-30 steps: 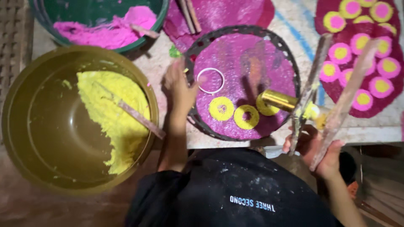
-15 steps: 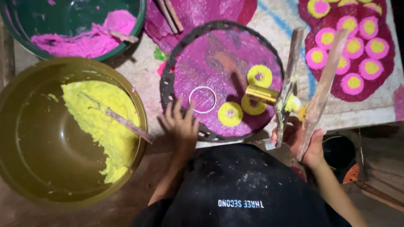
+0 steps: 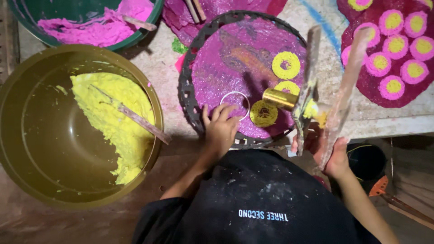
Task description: The person uses a wooden press to form pink dough into circular shapes on a tray, then scoops yellow dough into the center of each pink circle. The finished items are arranged on a tray.
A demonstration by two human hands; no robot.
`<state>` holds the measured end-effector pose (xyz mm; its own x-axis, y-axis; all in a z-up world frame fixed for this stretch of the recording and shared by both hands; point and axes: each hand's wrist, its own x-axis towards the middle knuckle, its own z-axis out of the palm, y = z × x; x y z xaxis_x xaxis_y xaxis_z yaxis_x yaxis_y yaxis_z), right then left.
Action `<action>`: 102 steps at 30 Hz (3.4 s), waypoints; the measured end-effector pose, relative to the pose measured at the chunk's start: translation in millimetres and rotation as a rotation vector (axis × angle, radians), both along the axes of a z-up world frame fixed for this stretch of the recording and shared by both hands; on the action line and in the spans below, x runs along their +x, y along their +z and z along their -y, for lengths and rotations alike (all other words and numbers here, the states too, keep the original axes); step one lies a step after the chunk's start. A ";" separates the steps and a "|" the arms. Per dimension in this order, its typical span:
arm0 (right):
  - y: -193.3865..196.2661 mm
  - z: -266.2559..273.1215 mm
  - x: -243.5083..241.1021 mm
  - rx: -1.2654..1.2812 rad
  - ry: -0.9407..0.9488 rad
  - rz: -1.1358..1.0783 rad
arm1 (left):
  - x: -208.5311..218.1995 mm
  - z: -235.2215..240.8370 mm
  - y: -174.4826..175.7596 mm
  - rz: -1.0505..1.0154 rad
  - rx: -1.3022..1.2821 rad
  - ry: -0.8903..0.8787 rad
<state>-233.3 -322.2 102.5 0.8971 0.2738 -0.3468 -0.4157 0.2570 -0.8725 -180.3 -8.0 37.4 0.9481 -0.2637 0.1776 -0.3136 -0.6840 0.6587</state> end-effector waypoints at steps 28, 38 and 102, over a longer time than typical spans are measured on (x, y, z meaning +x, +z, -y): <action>77.0 -101.0 152.4 -0.986 0.777 -0.287 | 119.7 -26.8 -22.7 -0.278 -2.435 -0.377; 86.4 -96.1 163.0 -1.271 0.799 0.089 | 145.3 -1.8 -32.7 -0.265 -2.423 -0.330; 2.9 -18.6 50.0 -0.102 0.015 0.005 | -10.4 -27.4 -5.1 -0.018 -0.003 0.064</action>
<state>-183.4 -303.6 105.5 0.8950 0.2504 -0.3691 -0.4144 0.1610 -0.8957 -190.7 19.3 32.3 0.9660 -0.2023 0.1607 -0.2574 -0.7000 0.6662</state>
